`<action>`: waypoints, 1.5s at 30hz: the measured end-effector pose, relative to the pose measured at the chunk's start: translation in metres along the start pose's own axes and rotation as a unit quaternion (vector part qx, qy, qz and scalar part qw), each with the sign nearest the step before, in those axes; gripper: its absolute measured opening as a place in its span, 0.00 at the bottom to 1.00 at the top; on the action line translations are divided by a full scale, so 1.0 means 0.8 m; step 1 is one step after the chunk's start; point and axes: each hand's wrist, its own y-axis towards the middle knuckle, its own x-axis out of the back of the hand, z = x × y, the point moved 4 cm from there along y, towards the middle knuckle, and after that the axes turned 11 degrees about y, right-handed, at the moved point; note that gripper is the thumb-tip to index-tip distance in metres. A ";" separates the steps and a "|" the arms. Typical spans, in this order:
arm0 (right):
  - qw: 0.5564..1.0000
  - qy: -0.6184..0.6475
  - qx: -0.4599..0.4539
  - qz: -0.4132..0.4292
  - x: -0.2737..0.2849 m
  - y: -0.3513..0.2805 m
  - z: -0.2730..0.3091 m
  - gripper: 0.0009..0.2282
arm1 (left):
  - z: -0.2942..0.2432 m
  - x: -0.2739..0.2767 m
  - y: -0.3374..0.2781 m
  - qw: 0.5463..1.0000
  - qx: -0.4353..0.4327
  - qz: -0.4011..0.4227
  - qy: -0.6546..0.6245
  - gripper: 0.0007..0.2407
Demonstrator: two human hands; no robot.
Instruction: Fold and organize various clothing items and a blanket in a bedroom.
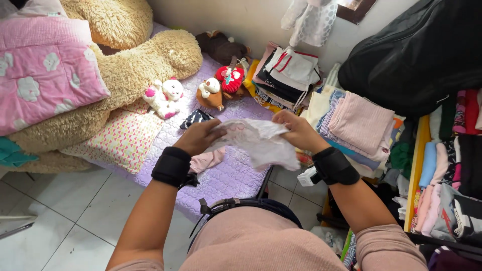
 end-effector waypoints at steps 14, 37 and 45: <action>0.824 -0.289 0.330 0.359 -0.146 0.010 0.166 0.10 | -0.013 0.038 0.032 0.943 0.099 -0.049 0.315 0.18; 0.891 -0.351 0.239 0.164 -0.127 0.059 0.119 0.12 | -0.072 0.039 0.001 0.986 -0.163 -0.030 -0.033 0.38; 0.924 -0.333 0.176 -0.062 -0.076 0.079 0.073 0.16 | -0.033 0.018 0.013 0.975 0.064 -0.064 0.202 0.12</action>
